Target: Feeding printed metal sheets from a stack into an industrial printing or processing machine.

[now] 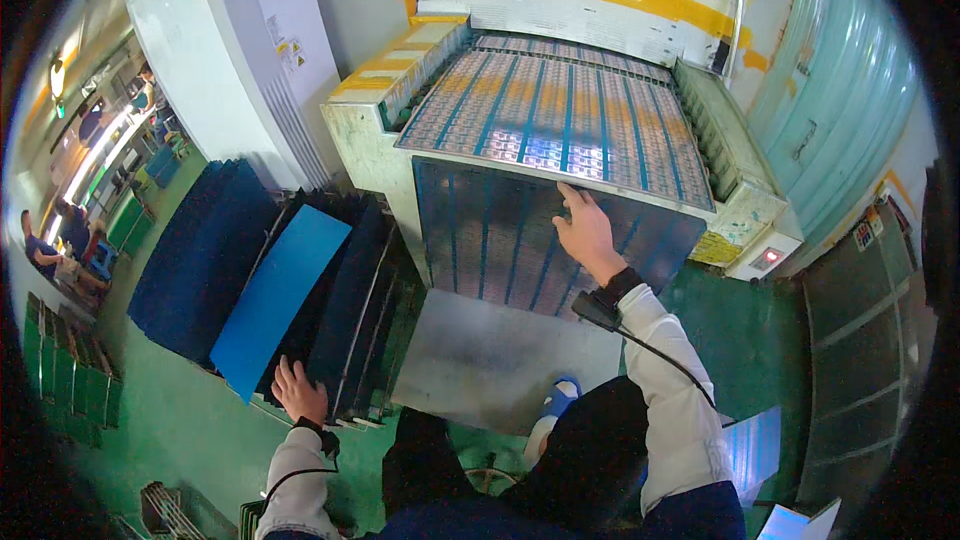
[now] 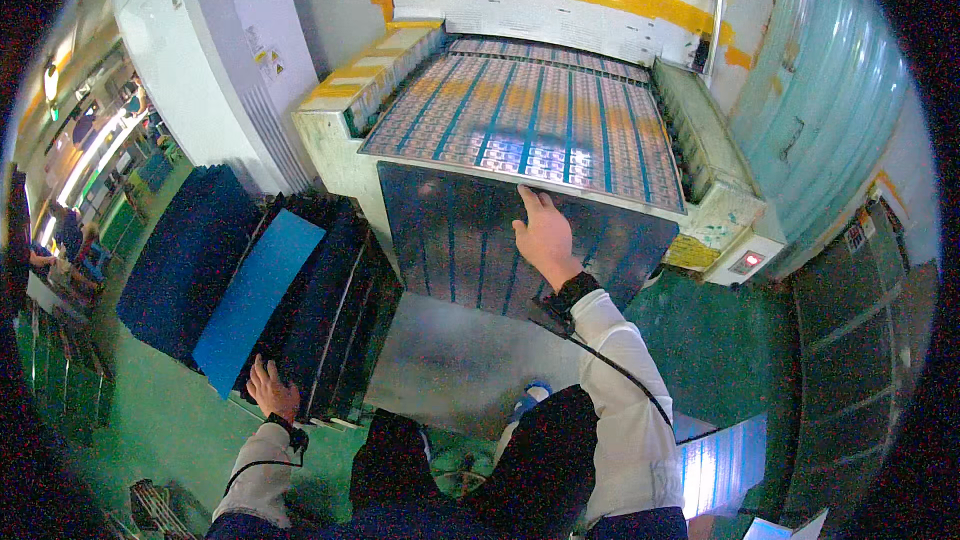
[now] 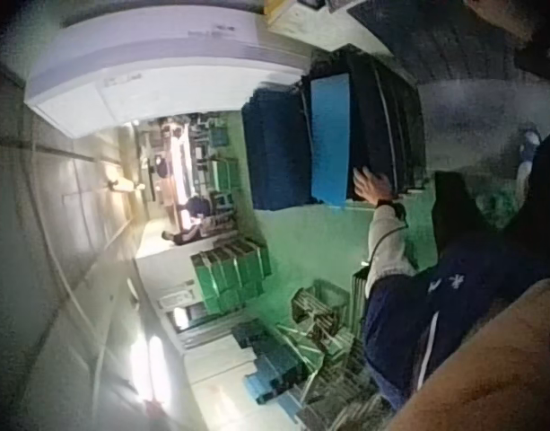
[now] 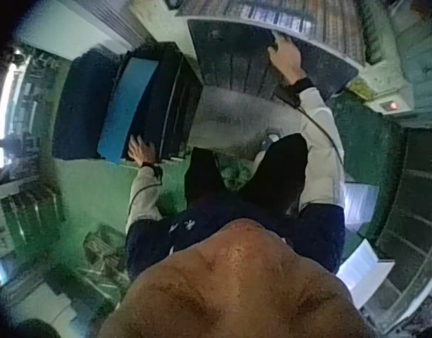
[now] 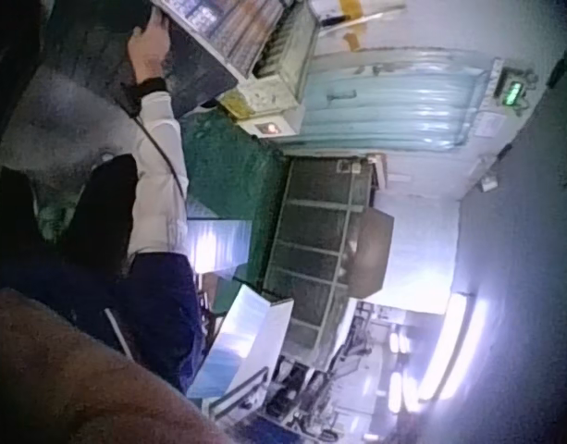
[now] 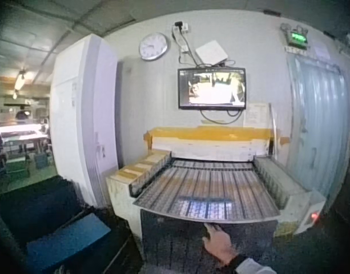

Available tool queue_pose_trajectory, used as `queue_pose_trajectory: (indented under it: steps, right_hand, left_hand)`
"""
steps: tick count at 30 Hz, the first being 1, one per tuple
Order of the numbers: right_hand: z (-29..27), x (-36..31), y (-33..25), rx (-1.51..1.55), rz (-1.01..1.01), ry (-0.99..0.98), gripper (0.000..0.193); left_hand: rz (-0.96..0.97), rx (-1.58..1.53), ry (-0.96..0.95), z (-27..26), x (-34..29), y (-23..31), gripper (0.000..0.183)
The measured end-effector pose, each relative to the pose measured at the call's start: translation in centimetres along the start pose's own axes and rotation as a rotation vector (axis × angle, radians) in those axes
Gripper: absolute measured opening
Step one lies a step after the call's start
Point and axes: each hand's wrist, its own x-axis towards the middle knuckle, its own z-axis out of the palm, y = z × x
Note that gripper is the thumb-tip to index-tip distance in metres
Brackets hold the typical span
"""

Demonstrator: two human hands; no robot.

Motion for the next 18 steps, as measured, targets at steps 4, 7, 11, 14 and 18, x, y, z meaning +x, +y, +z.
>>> queue_pose_trajectory:
  steps: [4, 7, 11, 14, 18]
  right_hand:
    - [-0.5, -0.7, -1.1, -0.188, -0.11, 0.044, 0.065]
    - [-0.2, -1.0, -1.2, -0.277, -0.144, 0.063, 0.063]
    - [-0.2, -1.0, -1.4, -0.353, -0.158, 0.056, 0.06]
    - [-0.3, -0.9, -1.3, -0.359, -0.189, 0.065, 0.06]
    - [-0.5, -1.0, -1.7, -0.408, -0.197, 0.041, 0.06]
  left_hand:
    - [-0.01, 0.01, -0.007, 0.4, 0.2, -0.1, 0.063]
    - [-0.015, 0.004, -0.011, 0.5, 0.4, 0.0, 0.064]
    - [0.008, -0.011, -0.013, 0.1, 0.3, -0.1, 0.065]
    - [-0.017, 0.005, -0.028, 0.1, 0.4, 0.1, 0.065]
    - [0.003, 0.003, 0.0, 0.1, 0.4, 0.2, 0.065]
